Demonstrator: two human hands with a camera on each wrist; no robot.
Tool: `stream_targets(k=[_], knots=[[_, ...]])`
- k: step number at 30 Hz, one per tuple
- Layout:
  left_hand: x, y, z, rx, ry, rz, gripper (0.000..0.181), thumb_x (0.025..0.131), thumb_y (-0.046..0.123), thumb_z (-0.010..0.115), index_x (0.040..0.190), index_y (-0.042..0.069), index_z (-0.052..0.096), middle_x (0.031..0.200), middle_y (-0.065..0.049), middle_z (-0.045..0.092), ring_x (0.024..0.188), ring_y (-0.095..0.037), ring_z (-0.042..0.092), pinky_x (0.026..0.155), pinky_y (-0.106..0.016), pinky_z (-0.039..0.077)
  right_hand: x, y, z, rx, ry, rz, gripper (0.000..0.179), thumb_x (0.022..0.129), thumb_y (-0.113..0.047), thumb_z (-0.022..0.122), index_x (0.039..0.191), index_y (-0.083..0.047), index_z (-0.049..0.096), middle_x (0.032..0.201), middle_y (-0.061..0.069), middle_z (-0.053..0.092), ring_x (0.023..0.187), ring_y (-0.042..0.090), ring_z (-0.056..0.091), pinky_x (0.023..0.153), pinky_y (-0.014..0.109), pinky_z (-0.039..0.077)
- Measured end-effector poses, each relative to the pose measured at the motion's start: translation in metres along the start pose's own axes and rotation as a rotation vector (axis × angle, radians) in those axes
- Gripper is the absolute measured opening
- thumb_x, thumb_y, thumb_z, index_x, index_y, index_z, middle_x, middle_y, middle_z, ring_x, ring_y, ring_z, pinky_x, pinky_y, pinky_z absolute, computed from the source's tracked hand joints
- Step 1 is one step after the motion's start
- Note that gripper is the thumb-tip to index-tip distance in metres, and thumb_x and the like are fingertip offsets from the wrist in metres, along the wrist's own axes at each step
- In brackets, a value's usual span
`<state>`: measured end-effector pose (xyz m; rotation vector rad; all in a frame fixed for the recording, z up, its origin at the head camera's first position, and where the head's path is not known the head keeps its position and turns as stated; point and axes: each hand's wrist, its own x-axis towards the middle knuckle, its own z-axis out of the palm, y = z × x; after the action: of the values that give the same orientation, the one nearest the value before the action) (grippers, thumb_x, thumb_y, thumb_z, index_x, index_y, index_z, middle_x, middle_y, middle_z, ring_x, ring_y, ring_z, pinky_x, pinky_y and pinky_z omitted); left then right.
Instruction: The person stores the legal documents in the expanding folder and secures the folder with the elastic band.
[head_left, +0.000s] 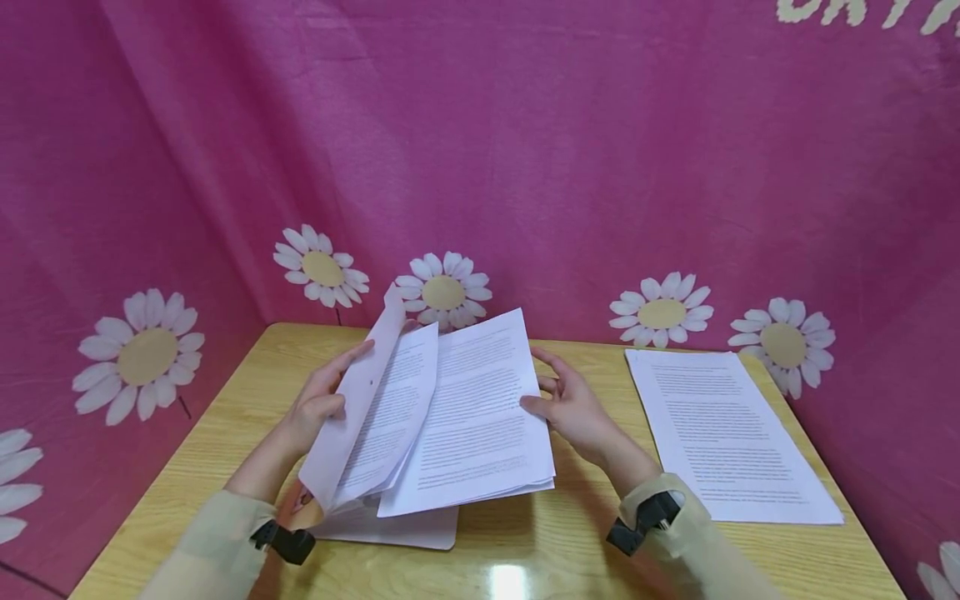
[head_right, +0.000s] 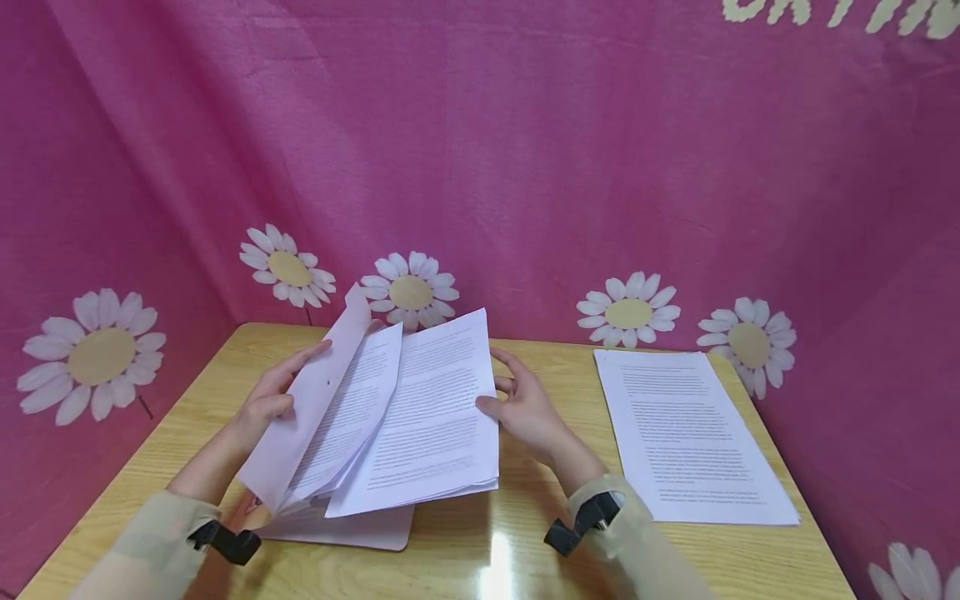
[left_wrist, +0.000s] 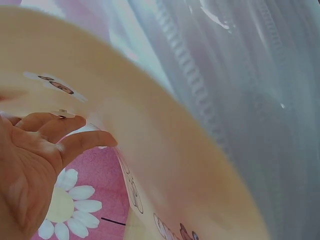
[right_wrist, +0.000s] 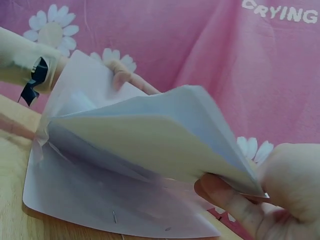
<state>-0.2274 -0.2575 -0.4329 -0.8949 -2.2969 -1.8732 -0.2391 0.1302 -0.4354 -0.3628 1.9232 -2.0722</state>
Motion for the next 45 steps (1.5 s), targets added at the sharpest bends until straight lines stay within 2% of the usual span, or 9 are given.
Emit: stream_targets(k=[3, 8, 14, 18, 23, 26, 36, 45], knots=[[0.000, 0.001, 0.001, -0.002, 0.004, -0.001, 0.091, 0.071, 0.002, 0.047, 0.159, -0.013, 0.028, 0.152, -0.035, 0.035, 0.114, -0.038, 0.049, 0.083, -0.031, 0.049, 0.001, 0.001, 0.002, -0.010, 0.013, -0.003, 0.080, 0.099, 0.012, 0.055, 0.168, -0.007, 0.019, 0.142, 0.034, 0.055, 0.101, 0.030, 0.073, 0.080, 0.039, 0.061], [0.001, 0.002, 0.000, -0.007, 0.013, -0.001, 0.091, 0.071, 0.003, 0.048, 0.159, -0.011, 0.030, 0.152, -0.032, 0.037, 0.114, -0.036, 0.048, 0.084, -0.032, 0.047, 0.001, 0.002, 0.003, -0.007, 0.086, 0.005, 0.078, 0.099, 0.013, 0.056, 0.167, -0.007, 0.023, 0.140, 0.033, 0.057, 0.101, 0.029, 0.072, 0.079, 0.036, 0.061], [0.001, 0.001, -0.001, -0.011, 0.001, 0.016, 0.090, 0.071, 0.001, 0.046, 0.158, -0.014, 0.028, 0.149, -0.035, 0.037, 0.111, -0.038, 0.051, 0.081, -0.031, 0.049, 0.004, 0.008, 0.014, 0.024, 0.097, 0.011, 0.079, 0.099, 0.011, 0.058, 0.166, -0.007, 0.023, 0.136, 0.032, 0.059, 0.100, 0.027, 0.072, 0.079, 0.037, 0.061], [0.003, 0.000, 0.000, -0.011, 0.000, 0.021, 0.090, 0.070, 0.000, 0.044, 0.158, -0.015, 0.028, 0.148, -0.036, 0.037, 0.110, -0.038, 0.051, 0.079, -0.031, 0.049, 0.004, 0.012, 0.023, 0.016, 0.052, 0.019, 0.080, 0.100, 0.006, 0.061, 0.167, -0.006, 0.021, 0.135, 0.029, 0.062, 0.098, 0.025, 0.072, 0.077, 0.037, 0.060], [0.005, -0.001, 0.002, -0.019, -0.010, 0.011, 0.091, 0.070, 0.000, 0.045, 0.158, -0.014, 0.028, 0.149, -0.037, 0.036, 0.112, -0.040, 0.050, 0.082, -0.031, 0.049, 0.000, 0.016, 0.023, 0.076, -0.087, 0.067, 0.079, 0.102, 0.005, 0.058, 0.168, -0.004, 0.016, 0.134, 0.029, 0.060, 0.094, 0.025, 0.072, 0.075, 0.038, 0.061], [0.005, -0.001, 0.003, -0.017, -0.005, 0.006, 0.090, 0.071, 0.001, 0.046, 0.158, -0.013, 0.028, 0.151, -0.037, 0.036, 0.114, -0.040, 0.050, 0.084, -0.031, 0.048, -0.001, 0.019, 0.019, 0.119, -0.133, 0.093, 0.078, 0.102, 0.006, 0.056, 0.168, -0.002, 0.015, 0.136, 0.030, 0.057, 0.094, 0.026, 0.072, 0.078, 0.041, 0.062], [0.002, -0.003, 0.003, -0.026, 0.004, 0.022, 0.090, 0.071, 0.002, 0.046, 0.157, -0.015, 0.028, 0.150, -0.037, 0.035, 0.115, -0.038, 0.050, 0.086, -0.031, 0.047, 0.001, 0.025, 0.020, 0.130, -0.161, 0.098, 0.076, 0.100, 0.012, 0.057, 0.165, 0.005, 0.020, 0.133, 0.028, 0.057, 0.096, 0.027, 0.072, 0.084, 0.047, 0.061], [0.003, -0.003, 0.003, -0.034, 0.000, 0.022, 0.091, 0.070, 0.001, 0.046, 0.158, -0.015, 0.028, 0.152, -0.037, 0.033, 0.115, -0.039, 0.049, 0.086, -0.031, 0.047, 0.006, 0.024, 0.025, 0.112, -0.151, 0.085, 0.076, 0.099, 0.012, 0.058, 0.164, 0.006, 0.020, 0.135, 0.029, 0.057, 0.094, 0.026, 0.073, 0.082, 0.044, 0.061]])
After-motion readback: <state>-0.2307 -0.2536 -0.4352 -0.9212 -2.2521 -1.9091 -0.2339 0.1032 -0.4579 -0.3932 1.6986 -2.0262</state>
